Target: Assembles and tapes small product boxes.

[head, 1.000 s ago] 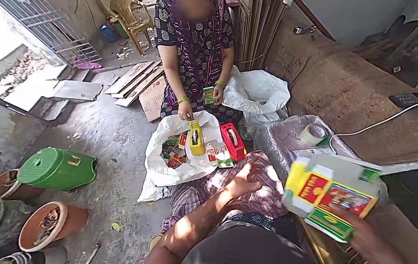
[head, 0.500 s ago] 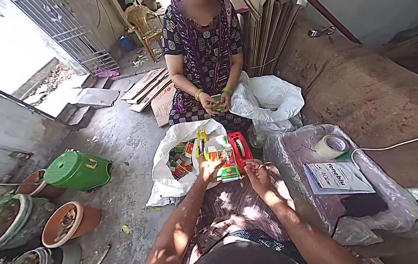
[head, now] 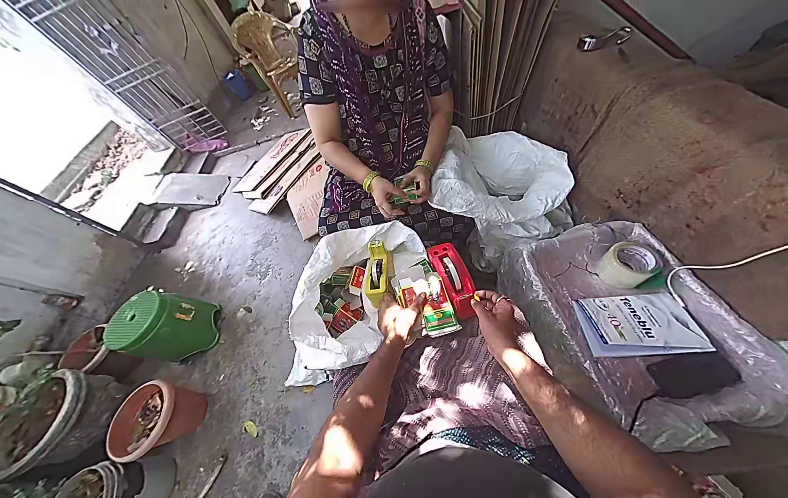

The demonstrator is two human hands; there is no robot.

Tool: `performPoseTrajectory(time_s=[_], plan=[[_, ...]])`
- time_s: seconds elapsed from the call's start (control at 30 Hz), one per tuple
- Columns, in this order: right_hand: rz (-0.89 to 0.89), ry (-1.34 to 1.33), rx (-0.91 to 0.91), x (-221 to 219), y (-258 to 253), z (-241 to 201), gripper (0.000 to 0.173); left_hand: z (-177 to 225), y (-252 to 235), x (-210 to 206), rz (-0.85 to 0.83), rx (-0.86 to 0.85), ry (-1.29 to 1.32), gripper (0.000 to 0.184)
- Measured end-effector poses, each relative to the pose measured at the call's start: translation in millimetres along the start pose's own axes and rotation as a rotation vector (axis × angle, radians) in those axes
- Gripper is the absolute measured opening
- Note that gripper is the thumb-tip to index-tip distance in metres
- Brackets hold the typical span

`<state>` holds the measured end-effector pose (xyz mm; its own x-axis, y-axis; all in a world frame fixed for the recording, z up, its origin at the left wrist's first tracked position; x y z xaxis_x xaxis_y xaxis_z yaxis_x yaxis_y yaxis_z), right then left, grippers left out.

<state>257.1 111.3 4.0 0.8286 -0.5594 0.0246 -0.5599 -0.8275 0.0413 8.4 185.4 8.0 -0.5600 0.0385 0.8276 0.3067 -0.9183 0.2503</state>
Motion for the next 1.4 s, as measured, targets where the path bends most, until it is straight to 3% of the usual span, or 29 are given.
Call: performPoseTrajectory(time_s=[0.07, 0.17, 0.3, 0.43, 0.5, 0.6, 0.7, 0.73, 0.83, 1.1, 1.23, 1.4], plan=[[0.003, -0.017, -0.059, 3, 2, -3, 0.024, -2, 4, 0, 0.072, 0.016, 0.119, 0.093], [0.054, 0.010, -0.074, 7, 5, -3, 0.021, -10, -3, -7, 0.054, 0.079, 0.272, 0.078], [-0.049, 0.120, 0.007, 0, 16, -6, 0.015, -6, -9, 3, 0.060, 0.067, 0.214, 0.069], [-0.391, 0.293, -0.266, -18, 39, 5, 0.016, -6, -3, 12, 0.086, 0.029, 0.102, 0.061], [-0.449, 0.221, -0.458, -27, 54, 16, 0.017, -10, -2, 15, 0.097, 0.006, 0.153, 0.059], [-0.389, -0.017, -0.701, -36, 69, 30, 0.034, -19, -10, 14, 0.123, 0.008, 0.271, 0.054], [-0.342, -0.225, -0.791, -42, 68, 40, 0.066, -23, -11, 10, 0.109, 0.050, 0.362, 0.044], [-0.325, -0.252, -0.800, -44, 65, 45, 0.070, -25, -11, 7, 0.087, 0.070, 0.402, 0.042], [-0.299, -0.278, -0.831, -49, 63, 52, 0.065, -30, -7, -3, -0.031, 0.144, 0.551, 0.042], [-0.169, -0.379, -0.858, -61, 55, 60, 0.049, -19, -24, -18, -0.062, -0.018, 0.632, 0.034], [-0.135, -0.422, -0.820, -76, 50, 58, 0.040, -24, -29, -16, -0.019, -0.014, 0.657, 0.034], [-0.167, -0.484, -0.806, -83, 48, 64, 0.041, -35, -10, 10, 0.144, 0.049, 0.620, 0.031]])
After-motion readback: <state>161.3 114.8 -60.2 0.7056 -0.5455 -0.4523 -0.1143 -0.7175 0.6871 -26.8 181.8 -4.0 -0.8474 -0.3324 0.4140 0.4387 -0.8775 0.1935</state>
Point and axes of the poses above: each hand's wrist, its own y-axis away from the middle knuckle, its own x-axis out of the back of the hand, z = x × y, the point moved 5 cm from there along -y, towards the middle knuckle, and after that the axes turned 3 degrees about z, right-handed, at the moved point
